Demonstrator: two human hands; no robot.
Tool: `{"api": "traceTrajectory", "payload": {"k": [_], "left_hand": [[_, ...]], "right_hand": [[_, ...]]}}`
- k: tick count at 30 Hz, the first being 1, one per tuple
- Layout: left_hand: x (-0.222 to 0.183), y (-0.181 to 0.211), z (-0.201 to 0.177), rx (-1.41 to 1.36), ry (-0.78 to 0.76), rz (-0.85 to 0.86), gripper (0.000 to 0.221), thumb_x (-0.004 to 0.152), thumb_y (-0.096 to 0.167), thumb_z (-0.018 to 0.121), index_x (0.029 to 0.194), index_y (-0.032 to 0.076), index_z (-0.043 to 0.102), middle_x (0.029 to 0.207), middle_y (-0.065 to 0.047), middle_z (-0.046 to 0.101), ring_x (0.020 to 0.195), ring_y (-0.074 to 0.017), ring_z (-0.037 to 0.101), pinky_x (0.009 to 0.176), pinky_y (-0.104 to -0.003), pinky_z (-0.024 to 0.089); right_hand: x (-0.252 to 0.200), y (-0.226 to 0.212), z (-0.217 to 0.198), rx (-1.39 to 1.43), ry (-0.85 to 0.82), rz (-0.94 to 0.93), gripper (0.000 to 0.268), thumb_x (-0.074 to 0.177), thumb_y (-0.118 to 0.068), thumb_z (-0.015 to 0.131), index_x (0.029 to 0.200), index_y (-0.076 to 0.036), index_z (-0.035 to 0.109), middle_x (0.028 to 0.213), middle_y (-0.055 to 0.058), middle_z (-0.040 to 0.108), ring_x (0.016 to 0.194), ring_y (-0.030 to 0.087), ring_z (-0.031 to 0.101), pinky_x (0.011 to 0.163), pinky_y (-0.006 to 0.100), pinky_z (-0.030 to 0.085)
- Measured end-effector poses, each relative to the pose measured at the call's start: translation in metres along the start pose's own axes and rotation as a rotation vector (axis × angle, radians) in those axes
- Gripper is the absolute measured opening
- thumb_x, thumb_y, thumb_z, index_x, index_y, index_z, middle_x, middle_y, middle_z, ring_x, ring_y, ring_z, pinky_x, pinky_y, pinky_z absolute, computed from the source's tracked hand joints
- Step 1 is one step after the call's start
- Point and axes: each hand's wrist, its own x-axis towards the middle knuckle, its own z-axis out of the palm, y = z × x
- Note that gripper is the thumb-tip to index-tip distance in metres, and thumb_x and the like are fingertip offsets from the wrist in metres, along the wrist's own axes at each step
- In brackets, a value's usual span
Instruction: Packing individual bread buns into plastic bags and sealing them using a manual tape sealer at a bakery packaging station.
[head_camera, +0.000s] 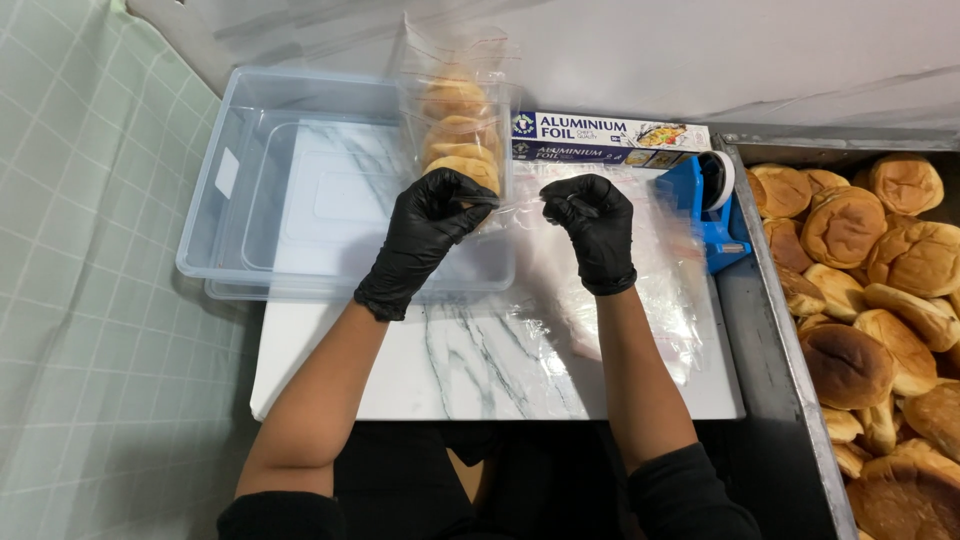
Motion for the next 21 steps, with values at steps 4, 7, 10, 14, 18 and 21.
{"api": "traceTrajectory", "payload": {"k": [4,7,10,14,18,21], "left_hand": [[-0.001,0.002,0.000,0.040,-0.029,0.002,0.010,0.093,0.007,0.077,0.091,0.007,0.068,0.076,-0.004,0.071,0.073,-0.0040,0.063,0.067,-0.021,0.056],[-0.003,-0.009,-0.002,0.043,-0.032,-0.053,0.015,0.091,0.012,0.081,0.085,0.009,0.067,0.072,0.000,0.069,0.068,-0.0036,0.062,0.066,-0.020,0.056],[-0.003,-0.006,-0.006,0.067,-0.094,-0.059,0.019,0.093,0.015,0.079,0.081,0.009,0.066,0.065,-0.004,0.068,0.059,-0.0061,0.062,0.060,-0.019,0.054],[-0.003,-0.005,-0.006,0.050,-0.069,-0.071,0.020,0.095,0.014,0.077,0.080,0.008,0.065,0.062,-0.004,0.063,0.056,-0.0073,0.059,0.054,-0.019,0.051],[0.000,-0.007,-0.011,-0.052,-0.069,-0.109,0.022,0.097,0.012,0.073,0.079,0.008,0.062,0.059,-0.008,0.062,0.048,-0.0110,0.056,0.046,-0.019,0.046],[0.002,-0.010,-0.015,-0.102,-0.064,-0.107,0.021,0.099,0.011,0.072,0.081,0.008,0.061,0.059,-0.009,0.060,0.048,-0.0124,0.054,0.045,-0.019,0.045]], "right_hand": [[-0.002,-0.006,0.002,0.036,0.008,0.010,0.021,0.083,0.003,0.083,0.098,-0.001,0.069,0.095,0.017,0.076,0.076,0.016,0.074,0.070,0.028,0.062],[-0.004,-0.021,0.011,0.136,-0.025,0.040,0.020,0.084,0.000,0.082,0.096,-0.001,0.066,0.100,0.017,0.075,0.079,0.016,0.073,0.073,0.029,0.062],[-0.006,-0.021,0.014,0.246,-0.012,0.055,0.023,0.084,-0.001,0.082,0.093,-0.003,0.061,0.098,0.016,0.074,0.081,0.016,0.072,0.077,0.030,0.063],[-0.002,0.014,-0.009,0.428,-0.121,0.028,0.017,0.090,-0.003,0.073,0.099,0.000,0.058,0.100,0.025,0.073,0.075,0.027,0.075,0.070,0.033,0.062],[0.002,0.024,-0.020,0.390,-0.174,-0.024,0.014,0.092,-0.005,0.072,0.097,-0.002,0.059,0.094,0.023,0.073,0.058,0.020,0.069,0.054,0.026,0.056],[0.001,0.010,-0.018,0.320,-0.157,-0.035,0.013,0.093,-0.006,0.072,0.097,0.000,0.061,0.090,0.021,0.073,0.052,0.013,0.065,0.048,0.021,0.052]]}}
